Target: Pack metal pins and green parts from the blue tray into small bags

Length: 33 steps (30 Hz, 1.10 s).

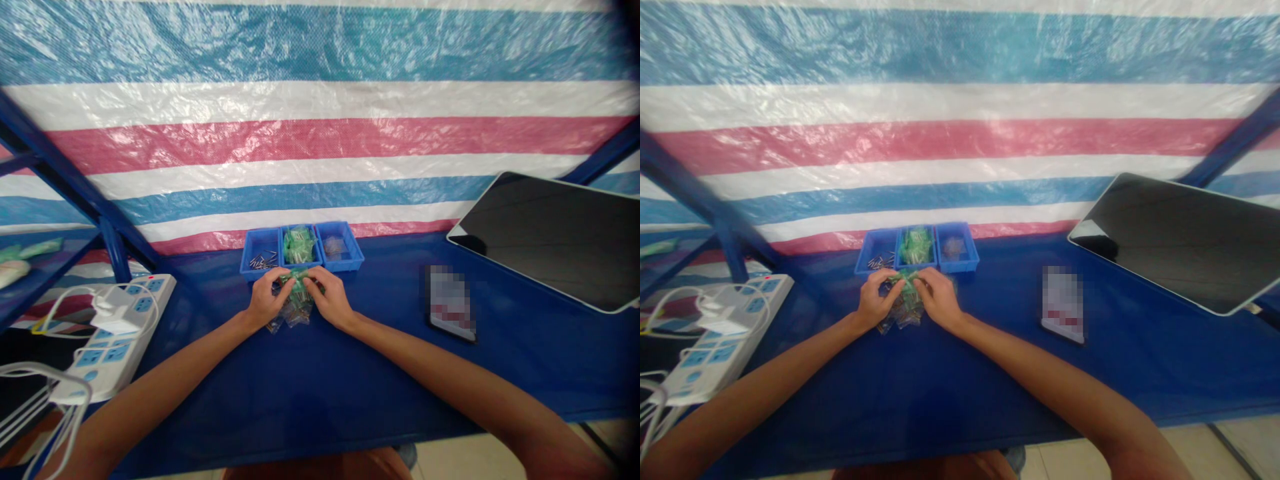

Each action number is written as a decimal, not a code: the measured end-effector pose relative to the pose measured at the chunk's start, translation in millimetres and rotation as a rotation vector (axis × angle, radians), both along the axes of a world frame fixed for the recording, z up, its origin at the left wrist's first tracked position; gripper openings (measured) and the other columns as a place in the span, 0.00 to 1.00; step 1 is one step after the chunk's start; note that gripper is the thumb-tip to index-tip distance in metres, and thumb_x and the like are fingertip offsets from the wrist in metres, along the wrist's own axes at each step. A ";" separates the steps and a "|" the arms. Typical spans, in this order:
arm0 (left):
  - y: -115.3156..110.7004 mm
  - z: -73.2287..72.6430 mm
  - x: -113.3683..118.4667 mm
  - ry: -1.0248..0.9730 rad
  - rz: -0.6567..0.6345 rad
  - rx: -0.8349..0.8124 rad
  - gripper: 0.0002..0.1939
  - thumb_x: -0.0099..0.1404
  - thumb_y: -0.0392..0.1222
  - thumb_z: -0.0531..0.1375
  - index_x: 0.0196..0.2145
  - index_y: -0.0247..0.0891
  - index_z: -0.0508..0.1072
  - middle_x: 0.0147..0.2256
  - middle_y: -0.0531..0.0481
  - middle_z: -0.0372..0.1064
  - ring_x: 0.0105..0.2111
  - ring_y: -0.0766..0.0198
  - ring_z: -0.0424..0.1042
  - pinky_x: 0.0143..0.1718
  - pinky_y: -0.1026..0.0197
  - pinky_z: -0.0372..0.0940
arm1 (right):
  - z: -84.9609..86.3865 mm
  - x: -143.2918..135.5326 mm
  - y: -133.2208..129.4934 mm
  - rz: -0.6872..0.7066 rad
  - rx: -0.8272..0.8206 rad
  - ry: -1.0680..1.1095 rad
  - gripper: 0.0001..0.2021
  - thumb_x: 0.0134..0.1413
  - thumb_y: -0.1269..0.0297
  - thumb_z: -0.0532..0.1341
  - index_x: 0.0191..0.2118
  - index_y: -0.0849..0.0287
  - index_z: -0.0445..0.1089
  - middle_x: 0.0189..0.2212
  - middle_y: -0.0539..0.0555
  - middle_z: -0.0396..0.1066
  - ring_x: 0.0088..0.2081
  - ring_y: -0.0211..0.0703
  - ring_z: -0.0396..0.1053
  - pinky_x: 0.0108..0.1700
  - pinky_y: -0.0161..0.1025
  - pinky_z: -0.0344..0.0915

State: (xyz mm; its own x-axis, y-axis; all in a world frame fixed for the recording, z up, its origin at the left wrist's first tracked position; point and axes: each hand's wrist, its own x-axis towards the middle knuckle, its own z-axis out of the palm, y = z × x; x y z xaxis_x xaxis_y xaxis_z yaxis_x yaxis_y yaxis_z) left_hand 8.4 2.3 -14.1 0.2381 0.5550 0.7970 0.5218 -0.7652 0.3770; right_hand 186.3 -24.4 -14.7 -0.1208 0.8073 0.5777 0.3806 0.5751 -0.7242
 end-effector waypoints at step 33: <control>-0.5 12.2 1.5 0.160 -0.088 -0.036 0.07 0.63 0.42 0.59 0.36 0.36 0.72 0.30 0.49 0.72 0.31 0.64 0.69 0.37 0.60 0.64 | 8.0 -0.4 -4.7 -0.073 0.134 0.092 0.06 0.60 0.66 0.56 0.39 0.56 0.70 0.37 0.55 0.70 0.42 0.43 0.68 0.48 0.43 0.64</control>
